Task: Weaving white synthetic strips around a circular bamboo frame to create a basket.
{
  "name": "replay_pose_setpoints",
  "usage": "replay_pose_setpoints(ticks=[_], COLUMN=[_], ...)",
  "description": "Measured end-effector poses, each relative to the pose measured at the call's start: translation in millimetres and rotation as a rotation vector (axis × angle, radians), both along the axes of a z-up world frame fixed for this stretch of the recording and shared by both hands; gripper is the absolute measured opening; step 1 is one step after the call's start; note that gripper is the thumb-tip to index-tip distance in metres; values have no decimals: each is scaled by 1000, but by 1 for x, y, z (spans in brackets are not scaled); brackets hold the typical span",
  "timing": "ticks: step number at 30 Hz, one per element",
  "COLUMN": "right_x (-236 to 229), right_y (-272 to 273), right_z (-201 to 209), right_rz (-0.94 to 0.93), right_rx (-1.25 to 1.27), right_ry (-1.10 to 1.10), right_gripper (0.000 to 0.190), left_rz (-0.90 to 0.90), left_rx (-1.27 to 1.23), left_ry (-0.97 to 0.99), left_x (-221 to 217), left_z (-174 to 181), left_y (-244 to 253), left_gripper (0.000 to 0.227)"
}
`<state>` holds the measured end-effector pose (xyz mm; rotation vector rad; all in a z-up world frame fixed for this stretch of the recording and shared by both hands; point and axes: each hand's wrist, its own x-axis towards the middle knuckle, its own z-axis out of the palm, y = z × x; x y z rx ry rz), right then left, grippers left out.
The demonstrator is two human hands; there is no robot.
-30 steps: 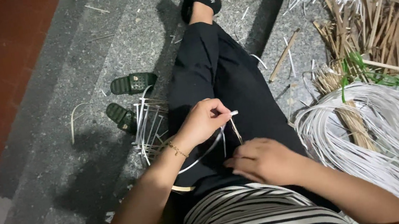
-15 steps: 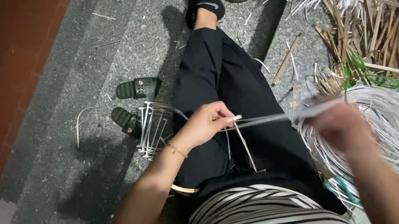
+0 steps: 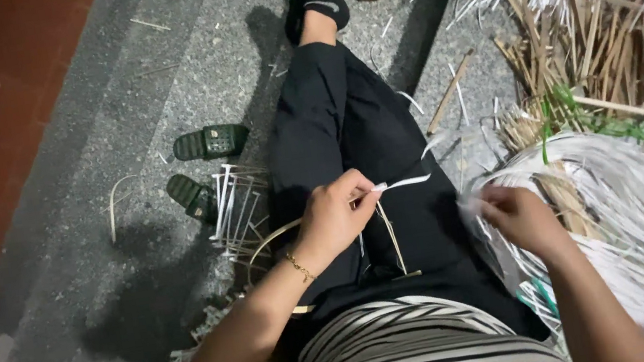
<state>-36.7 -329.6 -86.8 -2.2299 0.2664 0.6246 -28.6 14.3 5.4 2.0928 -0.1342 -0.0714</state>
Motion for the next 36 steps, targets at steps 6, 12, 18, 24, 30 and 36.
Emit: replay_pose_setpoints(ticks=[6,12,18,24,30,36], right_x=[46,78,98,21,-22,0], right_y=[76,129,170,141,144,125], right_z=[108,17,87,94,80,171], right_rz=[188,190,605,814,1003,1098], right_rx=[-34,567,431,173,-30,534], right_ry=[-59,304,-126,-787,-1062,-328], right_gripper=[39,46,35,16,36,24], left_rz=[49,-10,-282,-168,-318,-185], left_rx=[33,43,-30,-152,-360,-113], left_ry=[-55,-70,-154,227,318,158], left_x=[-7,-14,-9,16,19,8], left_z=[-5,9,16,-14,-59,-17], left_y=[1,-3,16,23,34,21], left_gripper=[21,20,11,17,15,9])
